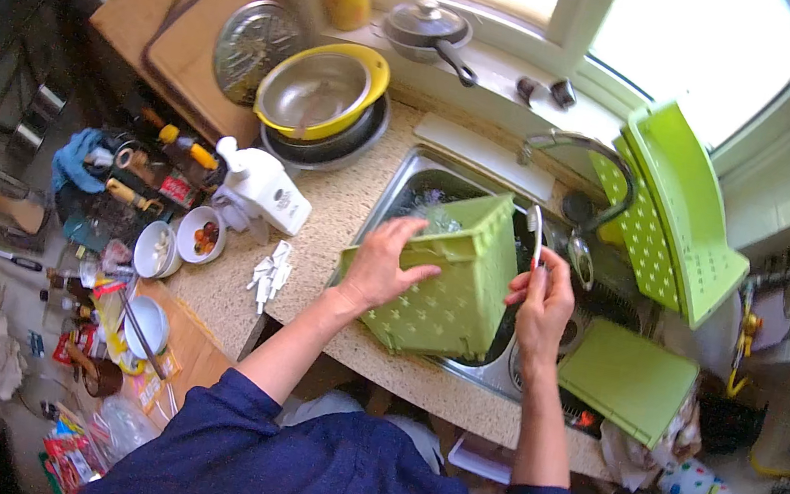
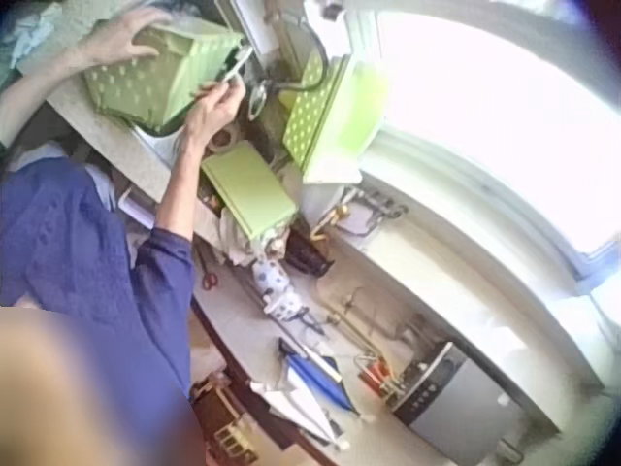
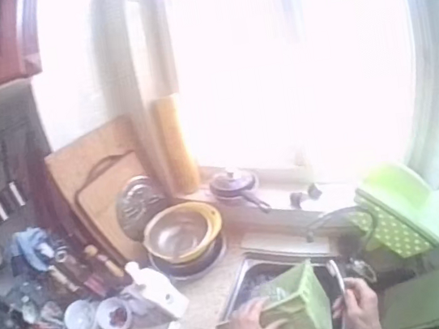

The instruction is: Washing and scrubbing a plastic basket in a kitchen sink using a toothbrush.

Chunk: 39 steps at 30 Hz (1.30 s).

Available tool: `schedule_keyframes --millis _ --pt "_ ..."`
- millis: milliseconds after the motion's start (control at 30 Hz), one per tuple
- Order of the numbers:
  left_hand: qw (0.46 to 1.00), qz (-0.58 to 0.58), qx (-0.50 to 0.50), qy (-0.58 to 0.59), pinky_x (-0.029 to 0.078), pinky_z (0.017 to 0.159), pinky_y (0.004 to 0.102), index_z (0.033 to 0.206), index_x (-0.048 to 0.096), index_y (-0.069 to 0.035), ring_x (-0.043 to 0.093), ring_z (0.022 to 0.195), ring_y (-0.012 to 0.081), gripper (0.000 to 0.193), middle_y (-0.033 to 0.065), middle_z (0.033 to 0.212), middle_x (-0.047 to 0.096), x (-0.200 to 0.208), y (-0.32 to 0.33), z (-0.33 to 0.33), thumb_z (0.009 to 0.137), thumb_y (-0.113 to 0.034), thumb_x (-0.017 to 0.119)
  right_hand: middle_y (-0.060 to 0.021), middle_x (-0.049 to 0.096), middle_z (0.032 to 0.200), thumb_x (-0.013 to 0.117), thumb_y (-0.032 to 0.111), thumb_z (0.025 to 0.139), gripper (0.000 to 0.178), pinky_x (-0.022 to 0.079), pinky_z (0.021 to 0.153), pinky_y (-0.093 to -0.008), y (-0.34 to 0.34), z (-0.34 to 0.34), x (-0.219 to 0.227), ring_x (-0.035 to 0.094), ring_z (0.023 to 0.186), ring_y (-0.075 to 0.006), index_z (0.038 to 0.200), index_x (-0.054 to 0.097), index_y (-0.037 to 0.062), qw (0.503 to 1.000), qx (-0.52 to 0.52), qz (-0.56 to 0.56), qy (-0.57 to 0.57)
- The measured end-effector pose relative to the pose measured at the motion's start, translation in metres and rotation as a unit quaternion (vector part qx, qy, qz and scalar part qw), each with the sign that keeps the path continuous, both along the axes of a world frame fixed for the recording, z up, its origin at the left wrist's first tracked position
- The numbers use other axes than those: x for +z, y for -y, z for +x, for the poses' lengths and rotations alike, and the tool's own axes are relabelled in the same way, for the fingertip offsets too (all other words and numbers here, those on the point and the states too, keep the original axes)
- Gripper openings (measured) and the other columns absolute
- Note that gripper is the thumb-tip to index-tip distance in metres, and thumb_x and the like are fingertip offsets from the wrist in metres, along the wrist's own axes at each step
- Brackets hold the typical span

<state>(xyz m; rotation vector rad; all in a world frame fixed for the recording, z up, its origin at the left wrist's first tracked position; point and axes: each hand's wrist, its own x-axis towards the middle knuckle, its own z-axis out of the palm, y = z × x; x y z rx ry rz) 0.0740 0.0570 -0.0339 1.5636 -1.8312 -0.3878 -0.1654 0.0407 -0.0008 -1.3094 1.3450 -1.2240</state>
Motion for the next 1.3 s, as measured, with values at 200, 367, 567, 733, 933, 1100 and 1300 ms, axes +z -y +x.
schedule_keyframes --millis 200,367,567,733,933,1100,1300 --pt "0.997 -0.05 0.039 -0.037 0.042 0.1 0.0413 0.115 0.062 -0.001 0.057 0.115 0.0315 0.035 0.0169 0.124 0.06 -0.005 -0.035 0.054 0.085 -0.019 0.068 -0.0042 0.061 0.073 0.047 0.011 0.101 0.022 0.041 0.042 -0.0201 -0.037 0.101 0.026 0.05 0.048 -0.0065 0.118 0.056 -0.0004 0.98 0.165 0.064 0.091" --pt "0.921 -0.276 0.272 0.046 0.042 0.096 0.0399 0.113 0.064 -0.004 0.059 0.107 0.0294 0.034 0.0122 0.118 0.063 0.055 -0.047 0.141 0.082 0.003 0.052 -0.0064 0.061 0.074 0.051 0.011 0.098 0.021 0.043 0.044 -0.0232 -0.043 0.173 0.016 0.052 0.049 -0.009 0.112 0.06 -0.003 0.944 0.254 0.148 0.15" --pt "0.922 -0.22 0.264 0.176 0.033 0.106 0.0409 0.129 0.059 -0.011 0.049 0.125 0.0284 0.052 0.0065 0.132 0.058 0.077 -0.045 0.204 0.081 0.005 0.048 -0.0067 0.062 0.072 0.055 0.014 0.097 0.023 0.042 0.044 -0.0243 -0.037 0.257 0.023 0.054 0.048 -0.0104 0.108 0.062 -0.0045 0.924 0.302 0.179 0.152" --pt "0.941 -0.173 0.214 0.2 0.029 0.109 0.0433 0.131 0.058 -0.013 0.046 0.131 0.0257 0.055 0.004 0.136 0.056 0.07 -0.042 0.21 0.081 0.004 0.045 -0.0016 0.06 0.074 0.055 0.02 0.099 0.023 0.032 0.04 -0.0205 -0.026 0.284 0.02 0.052 0.05 -0.0072 0.111 0.061 0.0016 0.916 0.319 0.2 0.138" --pt "0.951 -0.165 0.223 0.139 0.027 0.111 0.0446 0.131 0.059 -0.018 0.047 0.131 0.0221 0.057 0.0018 0.137 0.056 0.062 -0.041 0.209 0.08 0.005 0.045 -0.0043 0.061 0.072 0.055 0.017 0.097 0.022 0.035 0.04 -0.0216 -0.019 0.289 0.02 0.052 0.048 -0.0087 0.109 0.061 -0.0002 0.91 0.309 0.216 0.173" --pt "0.952 -0.158 0.235 0.117 0.026 0.111 0.0469 0.129 0.06 -0.021 0.049 0.129 0.0212 0.056 -0.0005 0.136 0.057 0.062 -0.043 0.208 0.082 0.004 0.044 0.0009 0.059 0.073 0.055 0.022 0.098 0.023 0.032 0.042 -0.0189 -0.021 0.29 0.024 0.051 0.051 -0.0051 0.109 0.063 0.0041 0.907 0.317 0.22 0.17" --pt "0.949 -0.154 0.244 0.128 0.025 0.111 0.0502 0.128 0.061 -0.023 0.05 0.127 0.0212 0.053 -0.0015 0.135 0.058 0.062 -0.042 0.208 0.084 0.003 0.044 -0.0024 0.061 0.072 0.055 0.019 0.097 0.022 0.032 0.039 -0.0206 -0.021 0.287 0.02 0.051 0.048 -0.007 0.11 0.061 0.0021 0.905 0.316 0.223 0.178"
